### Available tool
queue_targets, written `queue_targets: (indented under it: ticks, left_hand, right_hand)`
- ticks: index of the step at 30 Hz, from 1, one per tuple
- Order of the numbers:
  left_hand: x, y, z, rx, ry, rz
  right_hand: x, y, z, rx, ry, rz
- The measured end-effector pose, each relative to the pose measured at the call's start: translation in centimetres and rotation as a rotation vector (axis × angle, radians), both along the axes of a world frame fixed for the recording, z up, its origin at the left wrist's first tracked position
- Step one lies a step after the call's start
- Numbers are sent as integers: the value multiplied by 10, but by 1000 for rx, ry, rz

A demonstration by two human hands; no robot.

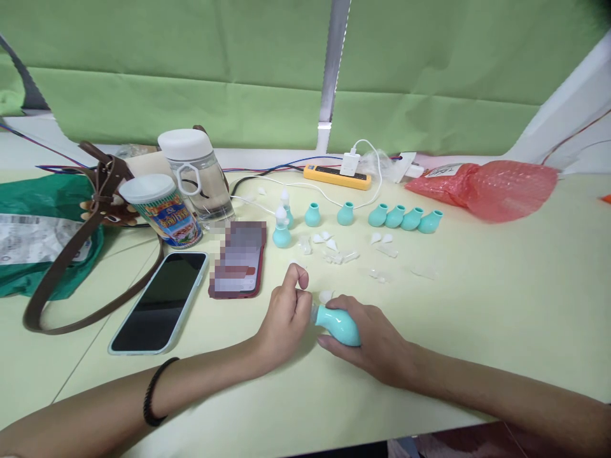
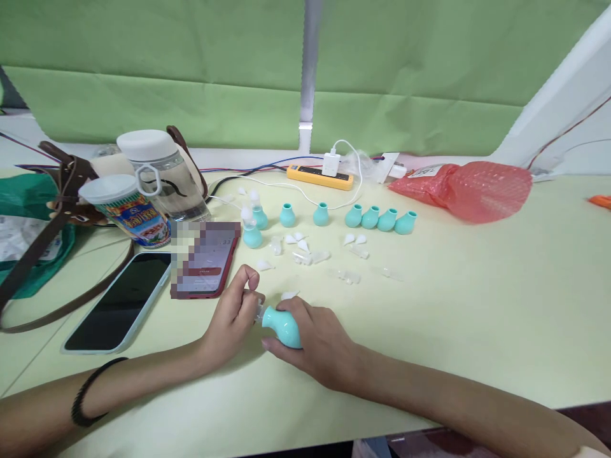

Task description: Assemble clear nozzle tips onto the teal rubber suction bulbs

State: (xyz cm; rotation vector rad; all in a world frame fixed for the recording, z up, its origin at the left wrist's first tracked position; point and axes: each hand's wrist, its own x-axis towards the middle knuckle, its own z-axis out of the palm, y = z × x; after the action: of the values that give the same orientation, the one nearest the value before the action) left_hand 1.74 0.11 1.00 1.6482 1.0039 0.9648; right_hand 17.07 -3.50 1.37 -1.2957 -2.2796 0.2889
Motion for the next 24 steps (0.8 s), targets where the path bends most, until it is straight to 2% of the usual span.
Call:
queue_targets:
  ticks: [4, 10, 15, 19, 24]
  left_hand:
    - [-1, 3, -4, 71, -1, 22]
    - [0, 3, -4, 164, 7, 5]
    - [0, 4, -3, 197, -7, -6]
    - [-1, 2, 1, 146, -49, -7]
    - [-1, -5, 10, -17, -339, -72]
  right_hand:
    - [0, 2, 10, -396, 191, -15]
    - [-2, 2, 10, -715, 562, -58]
    - [-5, -1, 6, -1009, 844, -15]
    - [-6, 0, 6, -1046, 931, -4]
    - [-5, -2, 4, -881, 1048, 82]
